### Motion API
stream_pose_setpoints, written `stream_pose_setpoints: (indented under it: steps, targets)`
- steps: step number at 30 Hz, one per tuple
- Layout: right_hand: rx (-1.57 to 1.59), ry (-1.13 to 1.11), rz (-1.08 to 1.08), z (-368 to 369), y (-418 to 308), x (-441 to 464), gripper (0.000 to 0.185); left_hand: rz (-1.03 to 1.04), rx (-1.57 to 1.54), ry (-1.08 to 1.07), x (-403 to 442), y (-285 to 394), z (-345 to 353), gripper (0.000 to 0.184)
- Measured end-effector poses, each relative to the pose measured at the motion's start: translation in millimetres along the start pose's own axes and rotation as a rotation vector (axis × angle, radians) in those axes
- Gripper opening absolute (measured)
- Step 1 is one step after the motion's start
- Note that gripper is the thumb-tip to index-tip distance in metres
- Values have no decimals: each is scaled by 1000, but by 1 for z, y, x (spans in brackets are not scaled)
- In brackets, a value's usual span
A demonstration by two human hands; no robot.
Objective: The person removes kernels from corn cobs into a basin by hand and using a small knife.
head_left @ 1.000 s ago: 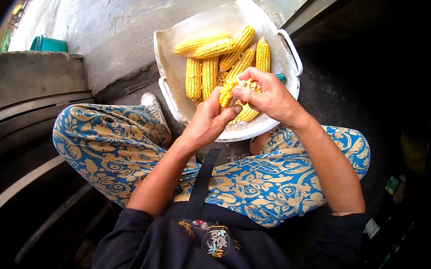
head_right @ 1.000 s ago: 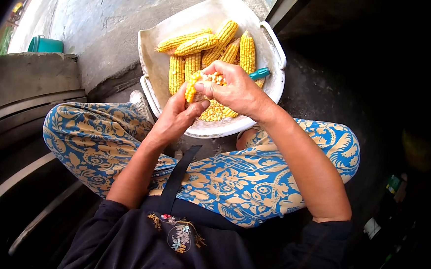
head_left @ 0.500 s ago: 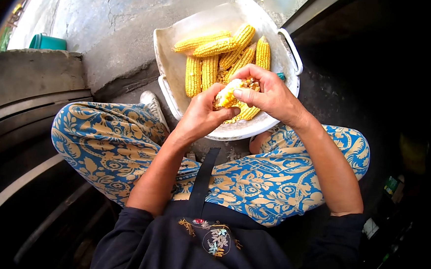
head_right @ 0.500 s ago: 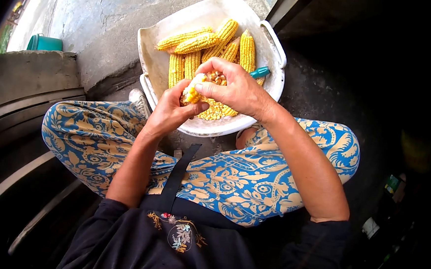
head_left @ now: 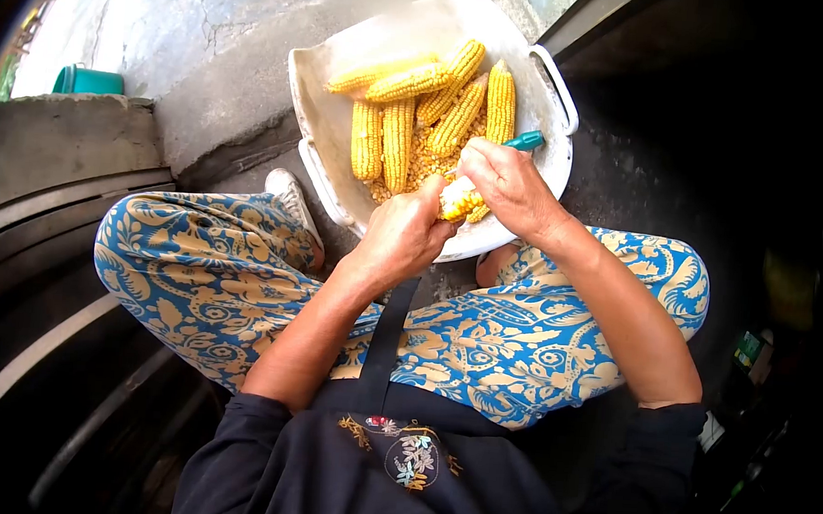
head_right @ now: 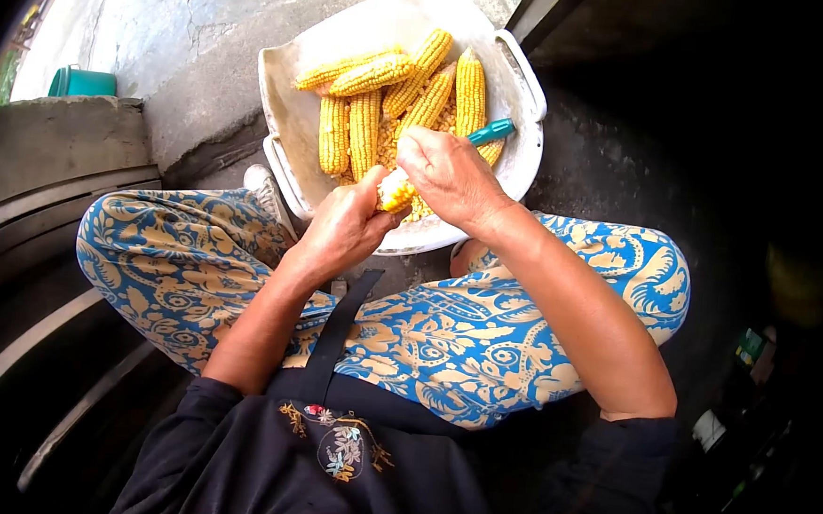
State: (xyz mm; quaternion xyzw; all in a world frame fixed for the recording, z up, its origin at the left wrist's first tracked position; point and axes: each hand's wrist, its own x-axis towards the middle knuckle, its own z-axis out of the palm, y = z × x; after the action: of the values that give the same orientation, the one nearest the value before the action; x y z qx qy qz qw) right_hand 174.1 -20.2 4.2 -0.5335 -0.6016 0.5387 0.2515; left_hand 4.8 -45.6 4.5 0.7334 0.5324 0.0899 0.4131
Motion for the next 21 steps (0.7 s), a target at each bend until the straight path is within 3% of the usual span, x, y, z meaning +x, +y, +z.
stream_pose_setpoints:
  steps: [1,3,4,5,6,7,9,13,17,19,21]
  targets:
    - [-129,67,-26,2,6,0,32,1,-1,-5,0,1,-2,24]
    - [-43,87,-81,1,5,1,37,-90,-135,-122,4,3,-8,25]
    - [188,29,77,-3,-2,1,38,-93,-136,-116,5,0,-5,25]
    - [419,-30,239,-7,-11,1,40,-31,-361,-84,7,-5,1,25]
    - [489,-68,265,-13,-23,0,40,36,-585,-54,7,-6,3,25]
    - [487,-67,267,-10,-20,1,40,38,-589,-55,8,-7,4,25]
    - [188,-22,49,-3,-12,3,37,-4,-767,-114,9,-6,3,25]
    - [395,-185,150,-13,-25,2,28,-207,-949,-310,4,10,-20,12]
    - [437,-220,178,-13,-23,1,27,-246,-1022,-358,3,2,-19,12]
    - [463,-223,173,-13,-24,0,27,-300,-1276,-498,5,-9,-18,21]
    - [485,-224,172,-15,-25,0,28,-287,-1247,-452,3,-2,-19,21]
